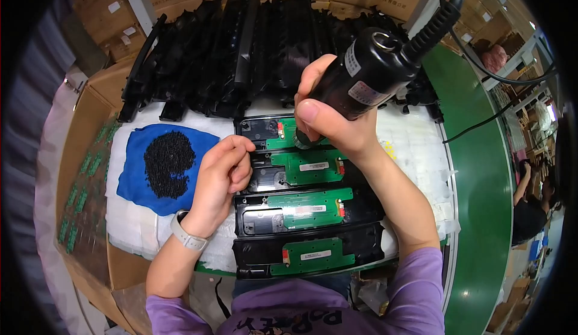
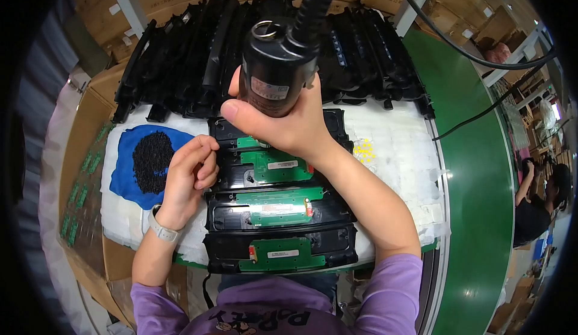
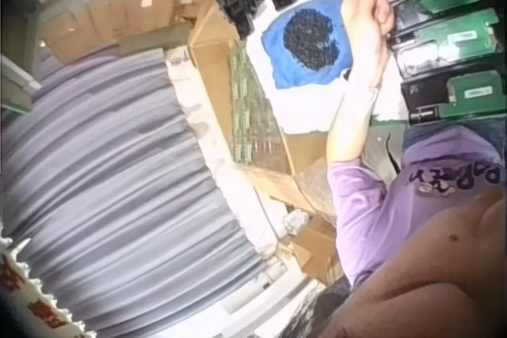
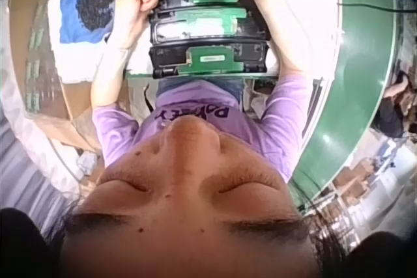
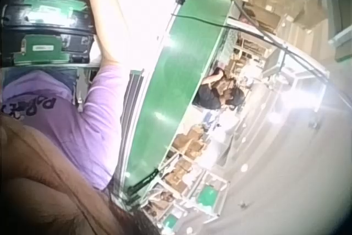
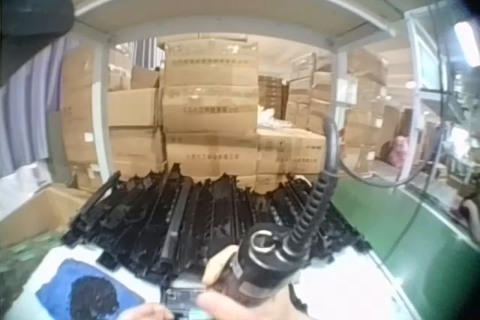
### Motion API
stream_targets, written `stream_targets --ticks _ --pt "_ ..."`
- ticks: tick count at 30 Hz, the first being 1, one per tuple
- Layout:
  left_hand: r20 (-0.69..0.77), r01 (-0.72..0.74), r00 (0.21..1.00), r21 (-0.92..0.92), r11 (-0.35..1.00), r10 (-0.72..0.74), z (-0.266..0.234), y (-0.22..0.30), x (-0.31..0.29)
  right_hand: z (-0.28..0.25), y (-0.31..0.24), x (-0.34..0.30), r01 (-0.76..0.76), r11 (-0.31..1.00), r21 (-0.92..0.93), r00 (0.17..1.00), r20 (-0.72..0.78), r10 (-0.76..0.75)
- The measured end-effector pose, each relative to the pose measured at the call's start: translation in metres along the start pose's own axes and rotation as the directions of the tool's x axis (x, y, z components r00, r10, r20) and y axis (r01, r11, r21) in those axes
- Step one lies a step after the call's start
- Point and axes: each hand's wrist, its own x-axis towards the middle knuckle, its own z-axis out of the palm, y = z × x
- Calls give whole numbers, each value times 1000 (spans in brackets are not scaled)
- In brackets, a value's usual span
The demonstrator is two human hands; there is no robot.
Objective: Installing green circuit boards onto black toner cartridge bodies and securing them with screws using an electric screwdriver.
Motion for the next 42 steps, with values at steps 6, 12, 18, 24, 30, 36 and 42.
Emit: stream_targets --ticks 6,12,18,24,30,36,42 --pt "-21 26 999 -2 1000 -26 1 0 -1 -2 4 2 -13 999 38 1000 11 12" --pt "-13 35 999 47 998 -34 7 -2 1 7 -2 -1 -87 996 22 996 1 87" --pt "42 -3 999 43 999 1 1 -1 -2 13 -4 -1 -73 993 -89 997 -27 71" --pt "-3 -63 998 29 998 63 6 -7 0 5 4 -1 256 940 -224 964 128 -232" --pt "-8 -81 996 153 985 84 9 -6 -4 -5 -27 2 146 909 390 985 29 -170" --pt "50 -50 998 160 986 43 15 -7 -8 -2 -34 0 141 796 589 990 -99 -101" --pt "45 -72 997 180 981 65 14 -7 -10 2 -32 0 110 804 585 993 -108 -57"
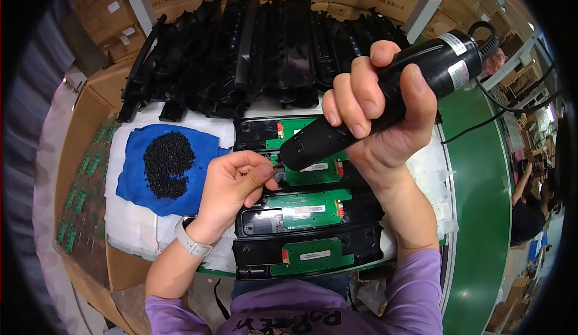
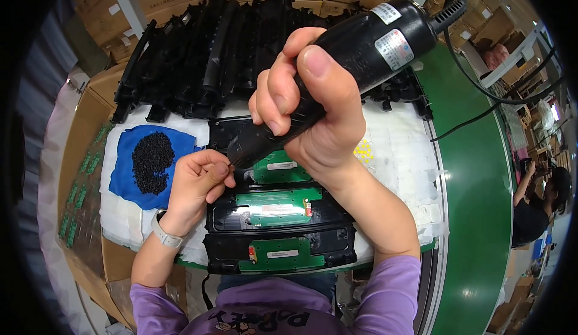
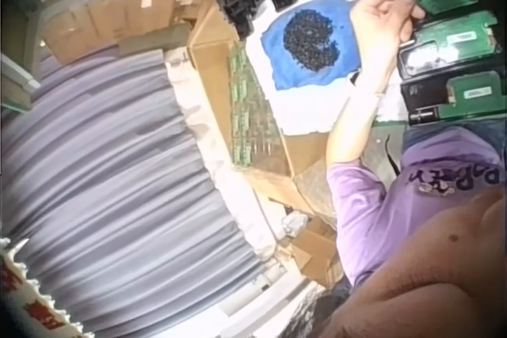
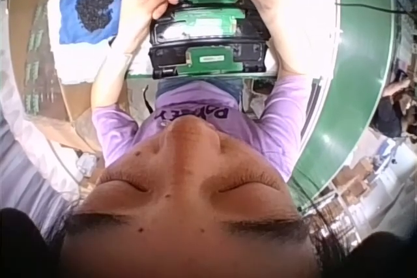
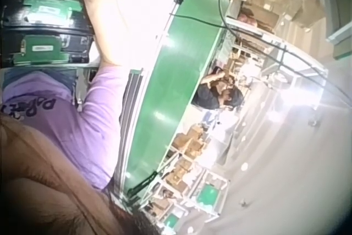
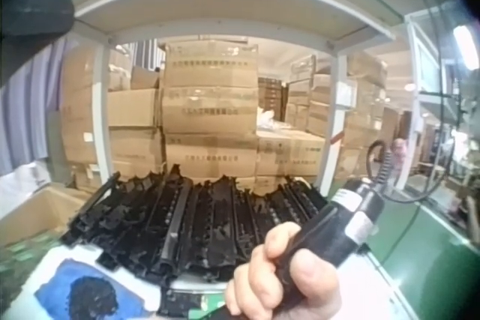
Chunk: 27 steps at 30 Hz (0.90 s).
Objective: Installing green circuit boards onto black toner cartridge bodies and securing them with screws using an electric screwdriver.
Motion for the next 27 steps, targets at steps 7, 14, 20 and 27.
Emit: stream_targets --ticks 7,14,20,27 --pt "55 10 998 44 999 -12 -1 -5 -1 1 2 0 -43 999 27 992 -114 45" --pt "-150 -125 984 -207 970 95 -2 -4 6 -27 -11 15 -61 805 -590 998 -32 52" --pt "-123 -93 990 -266 960 62 -12 -1 8 -40 -3 18 -110 764 -636 994 -83 74" --pt "-203 -107 977 -224 969 61 -5 5 5 -42 2 18 -93 750 -655 996 -66 66"
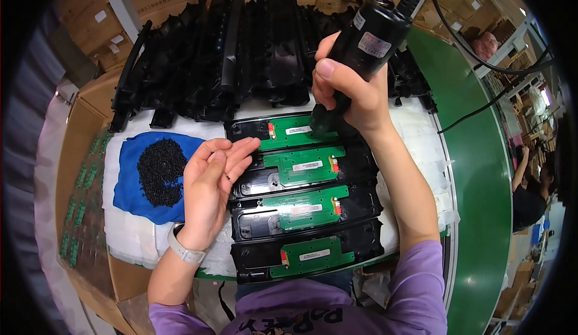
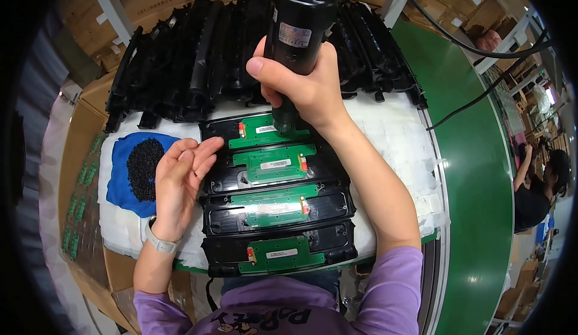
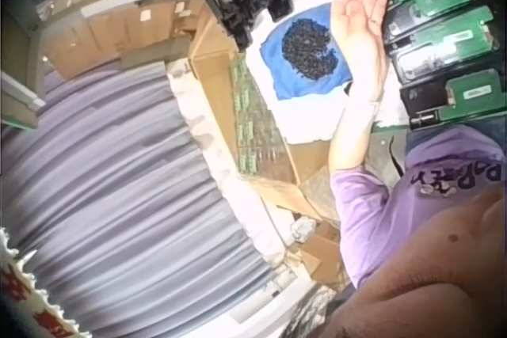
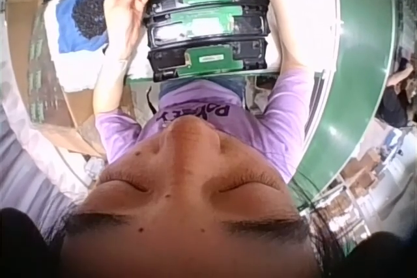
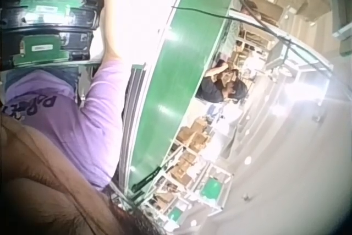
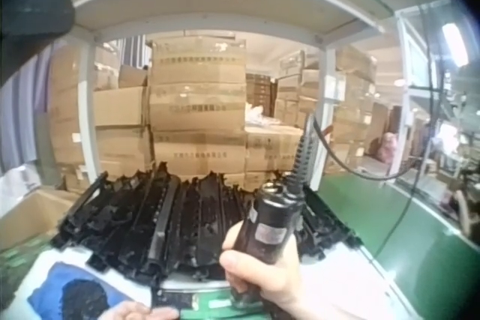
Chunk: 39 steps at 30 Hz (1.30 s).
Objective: Installing green circuit boards onto black toner cartridge bodies and securing them with screws using an electric screwdriver.
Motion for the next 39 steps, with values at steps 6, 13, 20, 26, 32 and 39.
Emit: stream_targets --ticks 6,13,20,26,32,39 --pt "82 70 993 108 992 -79 -8 -6 3 5 1 -1 12 999 -36 997 76 -10" --pt "110 137 980 210 968 -163 5 -2 -5 7 3 -5 47 997 -63 998 43 -44" --pt "139 222 963 81 972 -232 8 -3 -7 12 -20 -10 6 993 121 998 69 -14" --pt "159 158 972 96 983 -171 8 -6 -6 10 -38 -16 34 842 539 978 155 -139" --pt "204 75 972 188 979 -114 4 -7 -10 23 -41 -24 86 802 591 985 73 -159" --pt "180 39 981 153 987 -67 6 -11 -13 34 -43 -31 116 788 605 985 33 -170"
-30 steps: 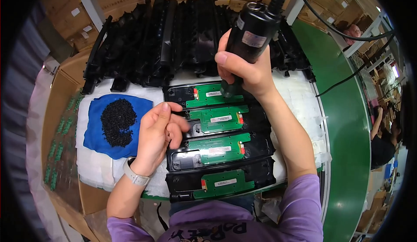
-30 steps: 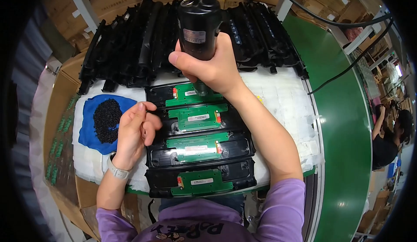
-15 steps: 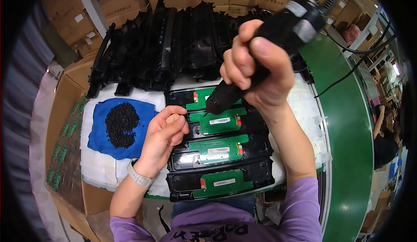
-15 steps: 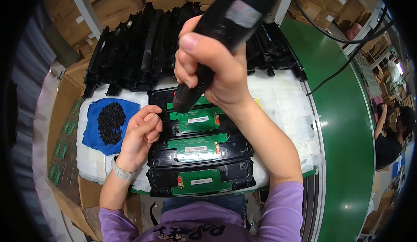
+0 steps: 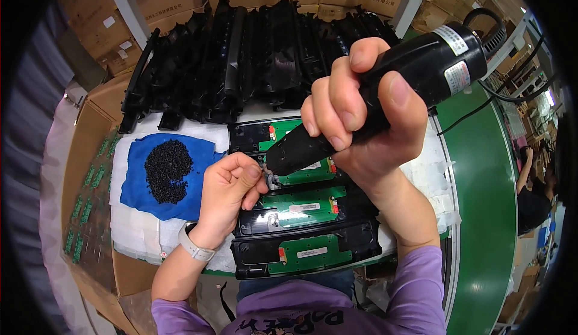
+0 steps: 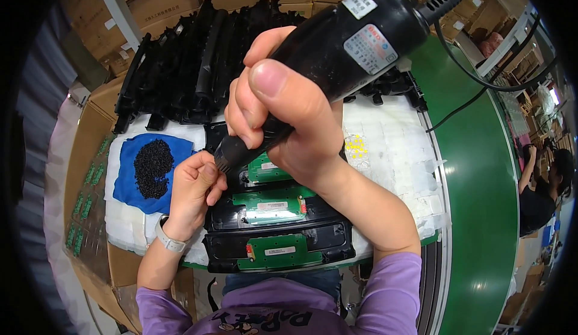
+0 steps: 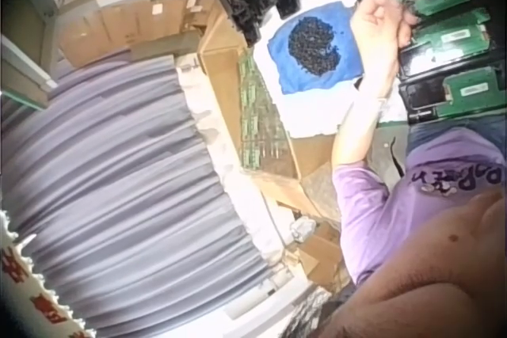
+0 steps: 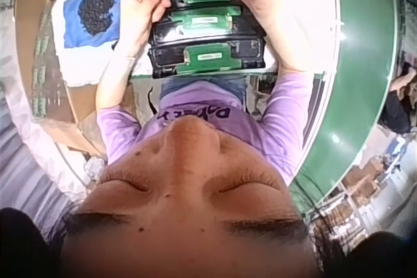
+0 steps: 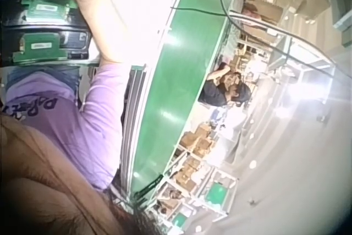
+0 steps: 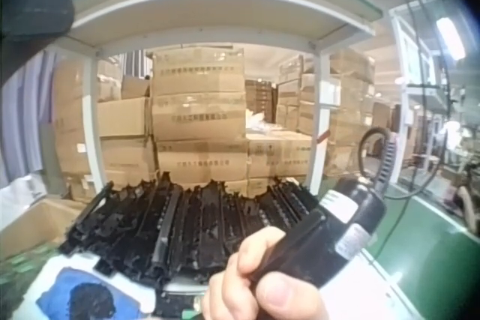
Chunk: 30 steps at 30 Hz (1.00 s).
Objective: Installing green circuit boards onto black toner cartridge bodies and securing them with screws using an electric screwdriver.
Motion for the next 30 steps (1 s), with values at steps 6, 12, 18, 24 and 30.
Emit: stream_targets --ticks 6,12,18,24,30 --pt "28 14 1000 -34 999 -13 0 -1 0 2 0 -2 -8 999 42 999 -40 10" --pt "59 55 997 -64 996 -51 -2 0 -2 2 3 -2 3 998 56 996 -95 2" --pt "-187 -91 978 38 995 97 6 5 -2 -23 -11 0 24 999 25 992 -127 -20" --pt "-188 -117 980 -298 947 62 -15 4 10 -55 -7 -5 -120 786 -606 989 -139 45" --pt "-177 -56 984 -318 946 -2 -18 4 7 -55 0 -5 -172 813 -556 981 -173 90"
